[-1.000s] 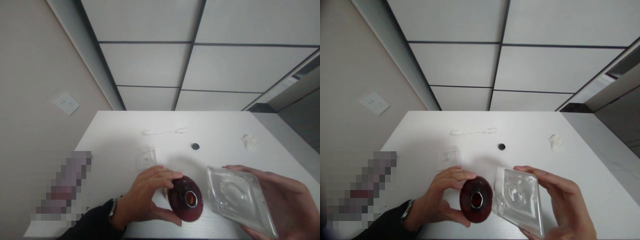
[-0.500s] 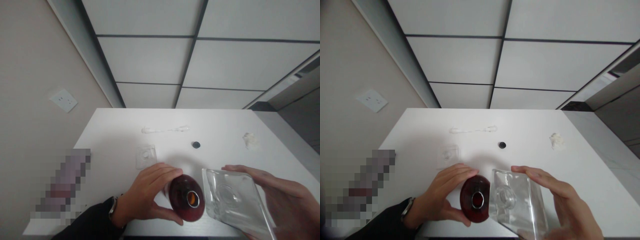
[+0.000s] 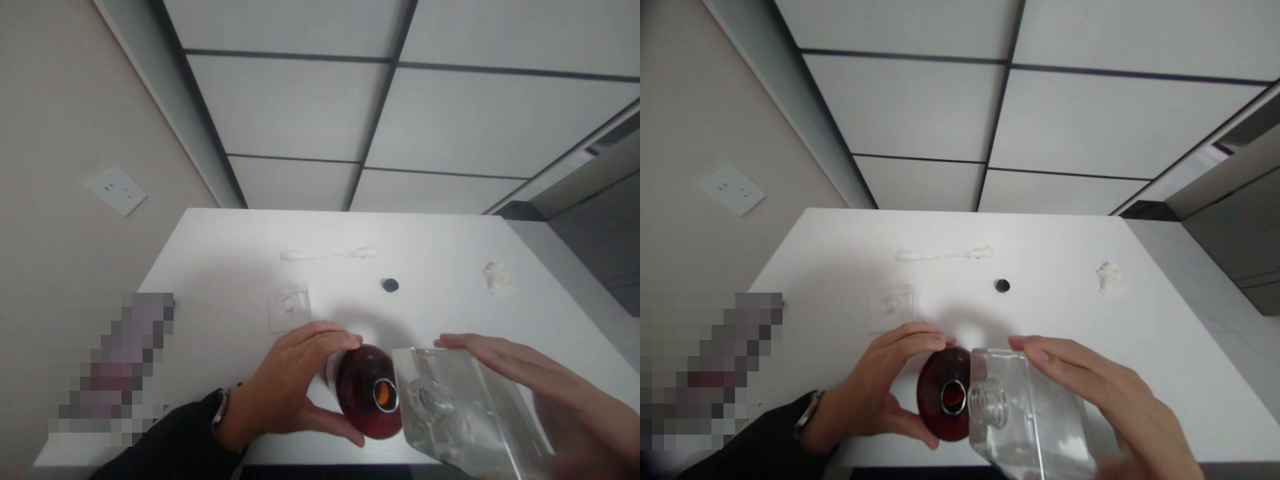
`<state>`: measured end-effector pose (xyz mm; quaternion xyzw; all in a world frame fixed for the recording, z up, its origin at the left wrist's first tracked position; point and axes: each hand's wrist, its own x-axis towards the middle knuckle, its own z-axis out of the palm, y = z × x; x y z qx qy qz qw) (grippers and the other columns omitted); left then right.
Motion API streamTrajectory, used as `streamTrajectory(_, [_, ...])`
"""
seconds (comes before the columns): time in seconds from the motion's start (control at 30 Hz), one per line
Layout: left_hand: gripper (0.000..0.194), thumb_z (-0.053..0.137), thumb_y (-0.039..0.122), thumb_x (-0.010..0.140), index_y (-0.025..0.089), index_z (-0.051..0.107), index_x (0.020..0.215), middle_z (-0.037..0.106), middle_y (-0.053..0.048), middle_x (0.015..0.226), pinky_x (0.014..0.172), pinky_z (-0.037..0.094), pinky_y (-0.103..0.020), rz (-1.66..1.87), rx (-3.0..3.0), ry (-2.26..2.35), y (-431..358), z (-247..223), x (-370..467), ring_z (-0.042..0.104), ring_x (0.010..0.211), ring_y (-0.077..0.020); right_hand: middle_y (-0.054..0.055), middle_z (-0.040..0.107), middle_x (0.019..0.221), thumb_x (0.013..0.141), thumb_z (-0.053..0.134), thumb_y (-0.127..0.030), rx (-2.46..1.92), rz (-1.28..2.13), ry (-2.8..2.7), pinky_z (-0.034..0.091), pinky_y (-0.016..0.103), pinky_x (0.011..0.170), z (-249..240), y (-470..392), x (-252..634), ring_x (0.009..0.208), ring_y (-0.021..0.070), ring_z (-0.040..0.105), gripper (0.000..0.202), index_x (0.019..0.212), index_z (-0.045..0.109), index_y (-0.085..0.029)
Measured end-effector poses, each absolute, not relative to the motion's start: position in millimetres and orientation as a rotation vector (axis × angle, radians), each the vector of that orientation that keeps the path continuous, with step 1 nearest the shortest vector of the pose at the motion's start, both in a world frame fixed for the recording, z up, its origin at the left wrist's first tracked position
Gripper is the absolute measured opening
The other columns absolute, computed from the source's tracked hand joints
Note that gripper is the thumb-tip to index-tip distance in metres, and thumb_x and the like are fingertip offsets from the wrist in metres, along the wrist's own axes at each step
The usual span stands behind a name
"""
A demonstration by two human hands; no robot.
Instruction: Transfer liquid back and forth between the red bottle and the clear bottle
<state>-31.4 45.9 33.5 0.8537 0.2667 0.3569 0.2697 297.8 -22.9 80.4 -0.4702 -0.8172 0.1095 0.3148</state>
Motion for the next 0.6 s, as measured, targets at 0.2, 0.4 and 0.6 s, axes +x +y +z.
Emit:
streamTrajectory(0.2, [0.077,0.083,0.068,0.084,0.026,0.049,0.139,0.081,-0.009,0.121,0.102,0.064,-0.039,0.992,2.305,0.691,47,37,-31,0.079,0.112,-0.0264,0.006,0.071,0.143,0.089,0.077,-0.065,-1.250,0.311,-2.186,0.061,0.034,0.105,79,-30,305,0.123,0.0314,0.073,0.079,0.157,0.057,-0.032])
streamTrajectory(0.4, [0.076,0.082,0.067,0.085,0.025,0.049,0.139,0.081,-0.010,0.122,0.102,0.063,-0.039,0.991,2.314,0.700,46,38,-31,0.079,0.114,-0.0273,0.005,0.069,0.145,0.085,0.081,-0.063,-1.265,0.336,-2.229,0.060,0.036,0.108,86,-27,304,0.126,0.0333,0.071,0.085,0.160,0.054,-0.034])
streamTrajectory(0.6, [0.076,0.082,0.067,0.085,0.026,0.049,0.139,0.080,-0.009,0.122,0.102,0.064,-0.039,1.009,2.289,0.692,45,38,-29,0.078,0.114,-0.0268,0.003,0.068,0.147,0.080,0.083,-0.066,-1.285,0.301,-2.301,0.068,0.041,0.097,95,-26,306,0.124,0.0377,0.072,0.094,0.162,0.049,-0.038])
